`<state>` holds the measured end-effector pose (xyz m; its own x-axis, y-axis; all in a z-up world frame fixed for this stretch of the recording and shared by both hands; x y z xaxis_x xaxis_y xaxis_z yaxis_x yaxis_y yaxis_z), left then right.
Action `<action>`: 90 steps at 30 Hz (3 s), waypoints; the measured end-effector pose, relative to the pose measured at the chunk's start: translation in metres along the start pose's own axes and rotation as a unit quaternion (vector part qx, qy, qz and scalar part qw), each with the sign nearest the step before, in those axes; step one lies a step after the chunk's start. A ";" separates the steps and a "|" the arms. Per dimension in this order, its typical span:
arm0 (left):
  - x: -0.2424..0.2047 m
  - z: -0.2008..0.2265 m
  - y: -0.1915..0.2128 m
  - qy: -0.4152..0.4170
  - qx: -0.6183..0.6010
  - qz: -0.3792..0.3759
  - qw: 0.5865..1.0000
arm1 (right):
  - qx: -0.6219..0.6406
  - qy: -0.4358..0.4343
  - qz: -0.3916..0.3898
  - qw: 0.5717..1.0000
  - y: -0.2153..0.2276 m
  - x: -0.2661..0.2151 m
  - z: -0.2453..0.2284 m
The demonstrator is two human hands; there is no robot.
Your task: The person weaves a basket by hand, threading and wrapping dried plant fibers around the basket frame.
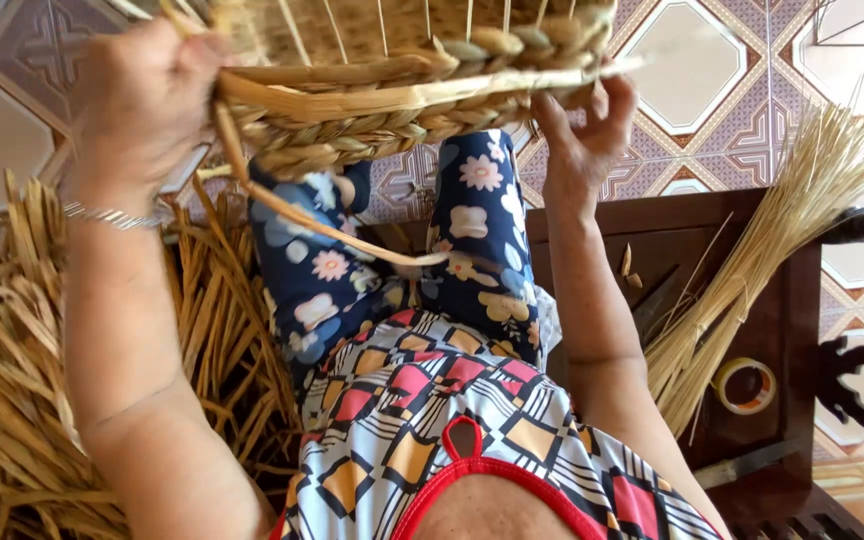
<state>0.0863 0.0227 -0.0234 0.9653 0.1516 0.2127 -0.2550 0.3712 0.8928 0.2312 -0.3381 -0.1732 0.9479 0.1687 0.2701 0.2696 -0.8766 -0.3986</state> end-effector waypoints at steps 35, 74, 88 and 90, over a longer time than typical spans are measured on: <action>-0.019 -0.059 -0.134 -0.010 -0.172 0.022 0.985 | -0.597 0.264 -0.400 0.644 -0.197 -0.010 -0.011; -0.046 0.018 -0.122 0.023 -0.197 -0.017 0.980 | -0.565 0.003 -0.438 0.699 -0.149 0.005 -0.011; -0.063 0.016 -0.136 -0.158 -0.054 0.099 0.981 | -0.573 0.298 -0.307 0.699 -0.166 -0.039 0.013; -0.050 0.012 -0.146 -0.133 -0.032 0.100 0.986 | -0.559 0.270 -0.312 0.719 -0.159 -0.043 0.015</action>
<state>0.0761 -0.0506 -0.1598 0.8736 -0.0147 0.4864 -0.4370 0.4164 0.7973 0.1496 -0.1993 -0.1342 0.4162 0.7517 0.5116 0.0229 -0.5711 0.8206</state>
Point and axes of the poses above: each hand's wrist, its own x-axis towards the middle knuckle, its own y-axis out of the back of the hand, z = x × y, the point moved 10 cm from there along x, towards the middle knuckle, and after that the axes turned 8 degrees about x, right-handed, at the moved point
